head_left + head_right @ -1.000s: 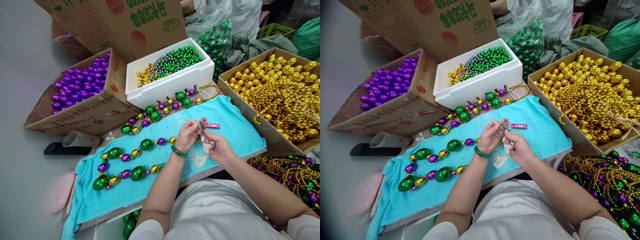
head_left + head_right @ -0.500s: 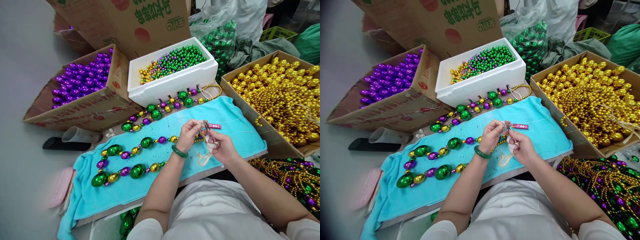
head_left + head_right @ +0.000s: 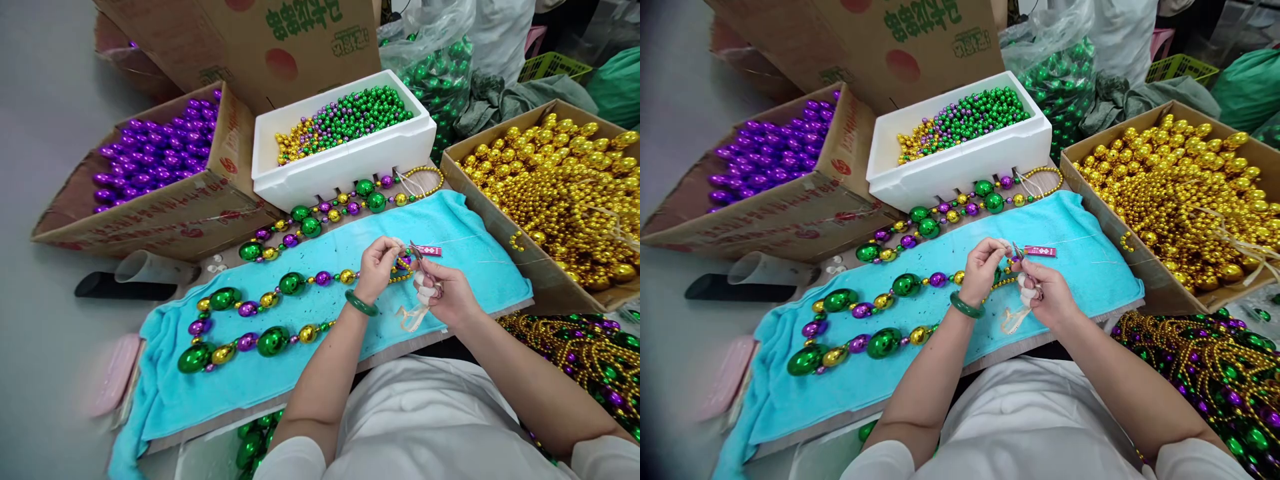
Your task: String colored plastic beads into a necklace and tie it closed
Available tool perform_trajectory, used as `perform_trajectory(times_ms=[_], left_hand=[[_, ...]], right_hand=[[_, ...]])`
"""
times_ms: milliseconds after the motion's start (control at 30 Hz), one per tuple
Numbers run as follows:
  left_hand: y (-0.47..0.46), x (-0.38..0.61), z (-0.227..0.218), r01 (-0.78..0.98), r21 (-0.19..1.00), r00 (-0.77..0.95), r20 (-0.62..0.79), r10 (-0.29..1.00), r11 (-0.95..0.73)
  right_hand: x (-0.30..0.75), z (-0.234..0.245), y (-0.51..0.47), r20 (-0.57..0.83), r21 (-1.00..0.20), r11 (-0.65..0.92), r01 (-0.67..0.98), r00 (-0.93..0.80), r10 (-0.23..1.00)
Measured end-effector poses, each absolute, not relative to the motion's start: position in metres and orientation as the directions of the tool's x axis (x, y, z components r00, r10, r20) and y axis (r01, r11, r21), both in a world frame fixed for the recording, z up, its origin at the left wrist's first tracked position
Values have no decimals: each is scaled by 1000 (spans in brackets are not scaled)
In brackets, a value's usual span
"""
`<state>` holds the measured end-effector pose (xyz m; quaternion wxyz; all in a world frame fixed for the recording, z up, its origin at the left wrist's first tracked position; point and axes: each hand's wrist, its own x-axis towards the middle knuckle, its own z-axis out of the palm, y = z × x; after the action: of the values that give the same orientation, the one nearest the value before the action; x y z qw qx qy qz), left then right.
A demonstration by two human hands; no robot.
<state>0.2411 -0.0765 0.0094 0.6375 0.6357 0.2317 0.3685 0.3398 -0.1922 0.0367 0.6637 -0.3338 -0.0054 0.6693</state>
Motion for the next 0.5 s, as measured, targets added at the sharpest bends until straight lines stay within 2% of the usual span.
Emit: perform_trajectory(times_ms=[67, 133, 167, 233, 267, 300, 367, 400, 433, 500], left_hand=[[-75, 239, 6, -166, 984, 611, 152, 777, -62], [-74, 236, 5, -164, 986, 597, 108, 795, -11], [-73, 235, 4, -167, 986, 591, 77, 803, 29], [-72, 232, 6, -187, 974, 582, 9, 813, 123], [-71, 232, 8, -202, 965, 581, -19, 813, 167], [-71, 231, 10, -217, 955, 582, -41, 812, 203], [-70, 230, 16, -239, 939, 587, -62, 807, 246], [-71, 229, 19, -249, 934, 587, -66, 807, 257], [-71, 229, 23, -256, 930, 585, -69, 808, 265], [-73, 228, 31, -262, 924, 587, -75, 806, 277]], right_hand=[[347, 40, -193, -422, -533, -84, -842, 178, 889], [356, 37, -195, -414, -692, -91, -716, 291, 862], [362, 33, -197, -400, -801, -115, -587, 383, 833], [373, 18, -202, -271, -963, -219, -159, 589, 761], [378, 9, -205, -150, -953, -286, 102, 659, 737], [383, 0, -208, -26, -876, -345, 338, 680, 732], [387, -13, -211, 165, -674, -380, 634, 631, 758], [387, -15, -211, 232, -619, -345, 705, 584, 778], [384, -15, -208, 286, -616, -279, 737, 539, 792], [374, -7, -198, 371, -702, -83, 708, 462, 805]])
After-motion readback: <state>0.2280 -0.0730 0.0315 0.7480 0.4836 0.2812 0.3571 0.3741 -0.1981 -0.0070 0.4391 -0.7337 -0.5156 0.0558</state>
